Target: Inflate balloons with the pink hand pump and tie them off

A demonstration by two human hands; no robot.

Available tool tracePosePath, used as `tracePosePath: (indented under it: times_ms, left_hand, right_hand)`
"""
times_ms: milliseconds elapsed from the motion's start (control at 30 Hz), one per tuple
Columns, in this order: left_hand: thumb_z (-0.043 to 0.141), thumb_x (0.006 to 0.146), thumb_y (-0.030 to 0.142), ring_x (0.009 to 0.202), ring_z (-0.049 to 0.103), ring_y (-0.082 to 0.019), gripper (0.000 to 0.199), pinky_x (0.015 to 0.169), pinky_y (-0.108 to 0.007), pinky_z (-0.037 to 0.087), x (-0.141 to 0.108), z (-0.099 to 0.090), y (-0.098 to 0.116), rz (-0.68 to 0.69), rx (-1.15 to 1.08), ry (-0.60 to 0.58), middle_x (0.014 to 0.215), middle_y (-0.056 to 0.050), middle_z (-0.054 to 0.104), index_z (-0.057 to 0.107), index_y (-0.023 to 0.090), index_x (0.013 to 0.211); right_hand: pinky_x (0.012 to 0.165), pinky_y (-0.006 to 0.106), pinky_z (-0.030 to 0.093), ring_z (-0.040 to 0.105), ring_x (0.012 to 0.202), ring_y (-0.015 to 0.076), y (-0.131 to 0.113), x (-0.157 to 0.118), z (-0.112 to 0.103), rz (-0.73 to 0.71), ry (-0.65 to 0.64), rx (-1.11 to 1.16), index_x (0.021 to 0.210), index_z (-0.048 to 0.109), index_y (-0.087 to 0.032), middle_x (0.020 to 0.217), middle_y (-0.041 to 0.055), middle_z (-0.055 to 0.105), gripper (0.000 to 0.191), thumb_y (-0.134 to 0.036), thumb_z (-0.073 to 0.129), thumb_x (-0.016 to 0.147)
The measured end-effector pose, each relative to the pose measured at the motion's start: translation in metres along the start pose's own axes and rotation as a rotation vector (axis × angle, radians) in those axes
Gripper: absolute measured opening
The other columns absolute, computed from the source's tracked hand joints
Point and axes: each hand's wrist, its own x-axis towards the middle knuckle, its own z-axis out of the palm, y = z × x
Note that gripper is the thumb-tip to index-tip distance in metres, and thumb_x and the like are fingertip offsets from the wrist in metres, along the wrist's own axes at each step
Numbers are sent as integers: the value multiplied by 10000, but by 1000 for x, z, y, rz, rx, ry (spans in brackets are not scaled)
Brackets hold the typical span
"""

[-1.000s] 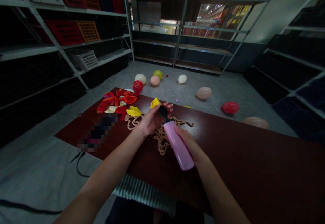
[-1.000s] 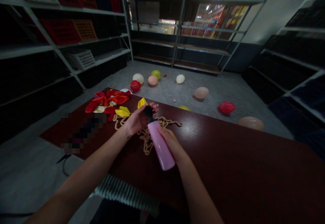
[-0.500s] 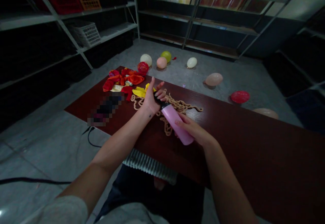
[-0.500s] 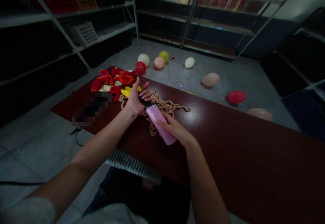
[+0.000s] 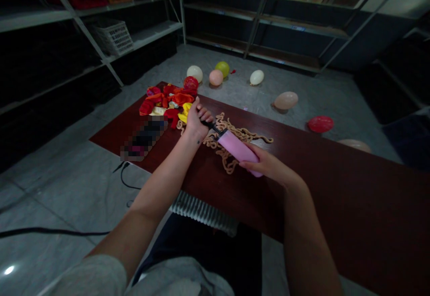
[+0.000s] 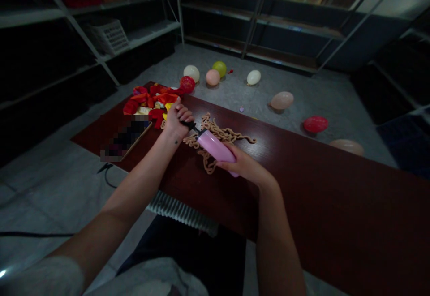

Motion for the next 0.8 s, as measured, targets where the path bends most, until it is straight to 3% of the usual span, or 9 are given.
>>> tracePosePath:
  times_ms: [267, 467, 633, 800]
  left_hand:
    - [376, 1083, 329, 289, 239, -54, 491, 336, -185, 212, 2, 4, 14, 75, -60, 12, 403, 93, 222, 297, 192, 618]
    - [381, 1079, 323, 295, 245, -61, 483, 344, -191, 233, -1, 28, 20, 118, 7, -83, 402, 90, 228, 287, 193, 624]
    - [500, 1036, 344, 299, 235, -60, 490, 351, -197, 232, 7, 54, 26, 200, 106, -160, 400, 93, 231, 285, 193, 621]
    - [536, 1014, 343, 316, 263, -61, 491, 380, -198, 265, 20, 56, 12, 321, 135, -198, 417, 93, 243, 282, 197, 620]
  right_hand:
    - [1005, 431, 508, 655, 1093, 264, 16, -5, -19, -20, -15, -58, 1394, 551, -206, 1274, 79, 679, 696, -444, 754, 773]
    - [978, 417, 511, 652, 1094, 269, 22, -9, -32, -58, 56, -35, 1373, 578, -214, 1275, 76, 680, 707, -422, 780, 727]
    - [995, 403, 483, 644, 1116, 242, 27, -4, -30, -155, 262, -155, 1341, 586, -234, 1285, 64, 672, 626, -327, 767, 749]
    - [919, 421, 494, 630, 1081, 282, 30, 12, -11, -116, 674, -636, 1321, 573, -205, 1237, 125, 657, 537, -238, 705, 802]
